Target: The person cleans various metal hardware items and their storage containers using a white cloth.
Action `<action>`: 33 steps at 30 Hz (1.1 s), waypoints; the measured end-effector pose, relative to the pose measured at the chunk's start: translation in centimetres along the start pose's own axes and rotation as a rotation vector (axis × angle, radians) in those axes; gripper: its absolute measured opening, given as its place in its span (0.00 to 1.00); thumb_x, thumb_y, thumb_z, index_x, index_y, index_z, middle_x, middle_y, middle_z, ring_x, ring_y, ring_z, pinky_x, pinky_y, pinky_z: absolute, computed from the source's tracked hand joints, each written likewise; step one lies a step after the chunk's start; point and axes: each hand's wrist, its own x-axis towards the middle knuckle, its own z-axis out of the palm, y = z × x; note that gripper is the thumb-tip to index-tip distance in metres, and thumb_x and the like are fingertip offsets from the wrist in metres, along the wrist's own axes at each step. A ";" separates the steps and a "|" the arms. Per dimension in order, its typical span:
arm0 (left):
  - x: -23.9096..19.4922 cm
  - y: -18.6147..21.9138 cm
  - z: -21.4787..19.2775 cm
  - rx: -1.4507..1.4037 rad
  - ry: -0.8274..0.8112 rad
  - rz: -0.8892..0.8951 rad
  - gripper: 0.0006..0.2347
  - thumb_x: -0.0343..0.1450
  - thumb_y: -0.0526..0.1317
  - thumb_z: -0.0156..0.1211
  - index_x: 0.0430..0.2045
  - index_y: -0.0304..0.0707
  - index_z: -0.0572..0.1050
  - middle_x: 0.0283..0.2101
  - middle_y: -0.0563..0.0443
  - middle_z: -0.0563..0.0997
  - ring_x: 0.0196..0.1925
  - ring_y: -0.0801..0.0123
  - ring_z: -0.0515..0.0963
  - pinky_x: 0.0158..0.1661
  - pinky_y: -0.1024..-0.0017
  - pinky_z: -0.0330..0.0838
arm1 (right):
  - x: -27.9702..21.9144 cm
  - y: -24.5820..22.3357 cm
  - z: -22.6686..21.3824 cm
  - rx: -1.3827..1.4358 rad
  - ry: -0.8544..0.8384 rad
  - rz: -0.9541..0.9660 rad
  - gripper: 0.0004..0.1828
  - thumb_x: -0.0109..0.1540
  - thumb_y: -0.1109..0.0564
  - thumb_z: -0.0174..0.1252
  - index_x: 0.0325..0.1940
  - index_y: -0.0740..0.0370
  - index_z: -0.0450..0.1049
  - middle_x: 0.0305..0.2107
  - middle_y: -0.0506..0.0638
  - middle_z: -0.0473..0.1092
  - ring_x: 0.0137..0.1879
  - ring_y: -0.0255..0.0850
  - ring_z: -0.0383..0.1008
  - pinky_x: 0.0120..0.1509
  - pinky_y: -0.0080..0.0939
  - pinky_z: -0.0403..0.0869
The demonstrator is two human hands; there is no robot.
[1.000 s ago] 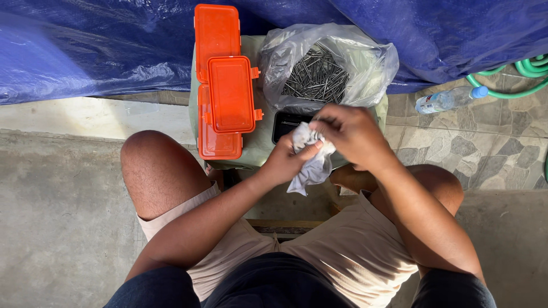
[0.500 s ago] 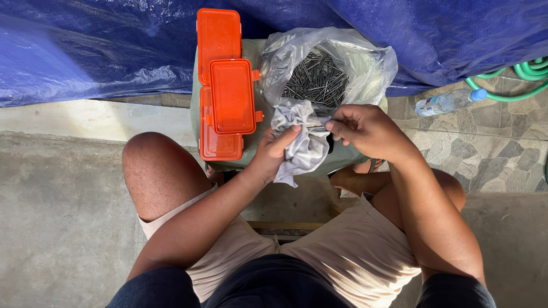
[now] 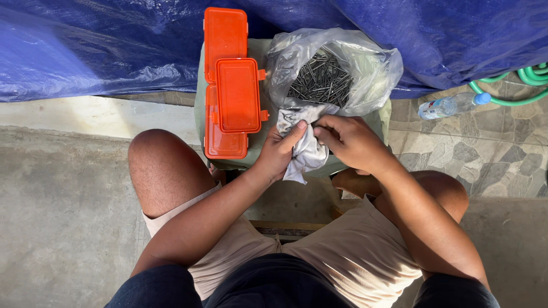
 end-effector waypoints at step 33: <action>-1.7 -2.2 -1.7 0.627 -0.390 0.054 0.08 0.66 0.38 0.62 0.27 0.30 0.74 0.29 0.41 0.75 0.36 0.61 0.75 0.39 0.64 0.67 | 0.7 1.8 -1.5 0.316 0.187 0.011 0.07 0.62 0.57 0.58 0.32 0.62 0.73 0.18 0.50 0.70 0.23 0.34 0.71 0.29 0.31 0.71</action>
